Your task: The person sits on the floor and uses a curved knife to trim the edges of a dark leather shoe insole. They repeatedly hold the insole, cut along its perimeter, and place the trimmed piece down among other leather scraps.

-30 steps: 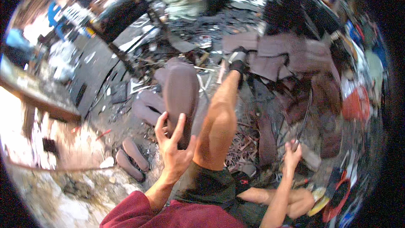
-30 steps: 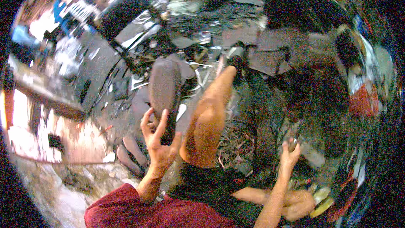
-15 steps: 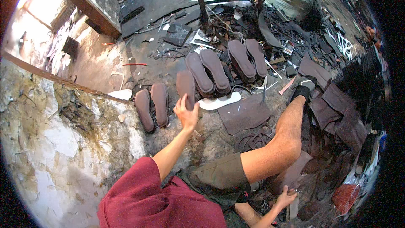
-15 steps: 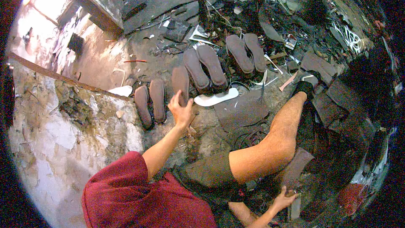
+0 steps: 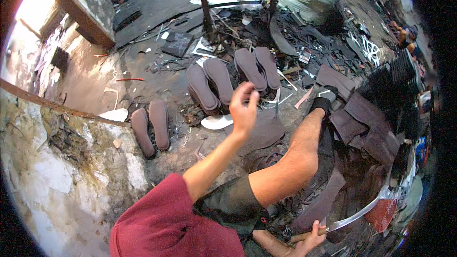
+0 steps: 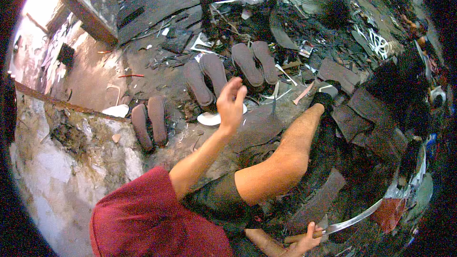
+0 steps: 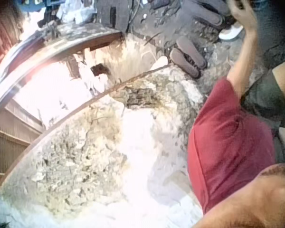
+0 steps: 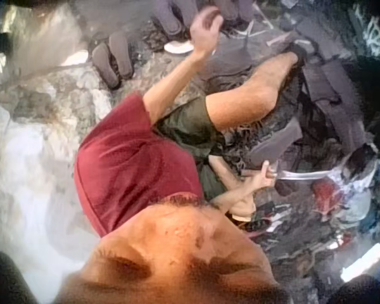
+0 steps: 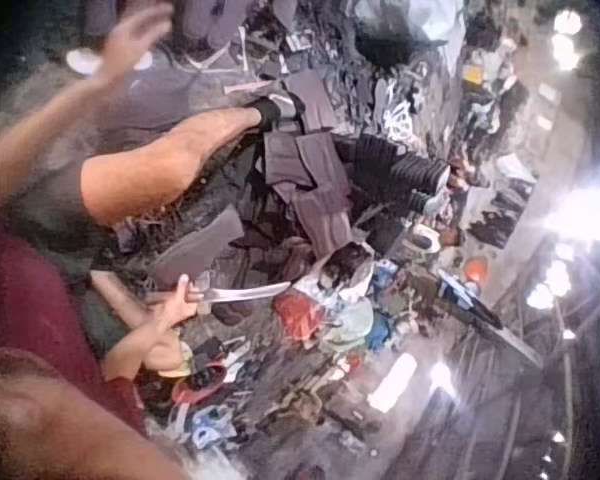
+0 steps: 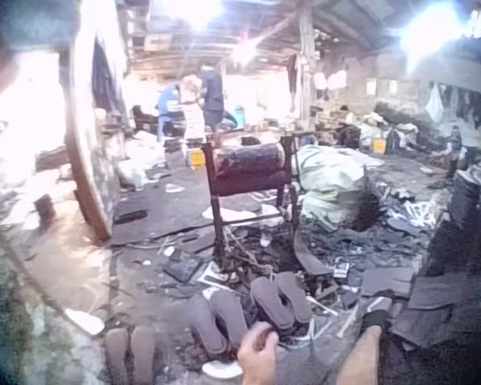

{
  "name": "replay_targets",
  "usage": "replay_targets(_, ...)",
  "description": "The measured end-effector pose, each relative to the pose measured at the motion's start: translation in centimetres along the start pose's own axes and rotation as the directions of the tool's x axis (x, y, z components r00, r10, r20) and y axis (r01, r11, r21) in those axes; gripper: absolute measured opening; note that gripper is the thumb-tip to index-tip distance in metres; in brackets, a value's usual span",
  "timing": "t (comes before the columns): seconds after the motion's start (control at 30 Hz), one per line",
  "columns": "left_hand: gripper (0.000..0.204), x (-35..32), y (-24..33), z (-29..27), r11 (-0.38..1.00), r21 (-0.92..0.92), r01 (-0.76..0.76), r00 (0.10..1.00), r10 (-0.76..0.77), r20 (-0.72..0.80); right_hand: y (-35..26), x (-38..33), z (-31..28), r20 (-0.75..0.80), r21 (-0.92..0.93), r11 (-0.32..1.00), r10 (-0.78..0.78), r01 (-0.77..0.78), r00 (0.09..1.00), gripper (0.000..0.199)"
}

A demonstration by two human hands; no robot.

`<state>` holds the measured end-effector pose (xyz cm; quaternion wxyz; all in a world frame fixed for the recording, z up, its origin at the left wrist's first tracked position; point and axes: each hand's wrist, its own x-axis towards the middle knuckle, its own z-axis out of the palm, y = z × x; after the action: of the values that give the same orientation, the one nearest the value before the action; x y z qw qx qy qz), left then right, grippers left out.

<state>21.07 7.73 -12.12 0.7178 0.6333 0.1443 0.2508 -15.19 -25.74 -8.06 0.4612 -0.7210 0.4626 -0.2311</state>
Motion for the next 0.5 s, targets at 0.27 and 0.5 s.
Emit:
replay_targets(0.27,0.098,-19.2,16.2,0.6,0.661,-0.094,0.745,0.171,-0.052,0.984,-0.8,-6.1,-0.8,0.319,0.503,0.835,0.060,-0.223,0.946,0.047)
replay_targets(0.5,0.064,-15.2,18.1,-1.5,0.598,0.318,0.736,0.134,-0.589,0.797,-3.0,-12.0,-3.4,0.139,-0.092,0.996,0.004,0.009,0.990,0.042)
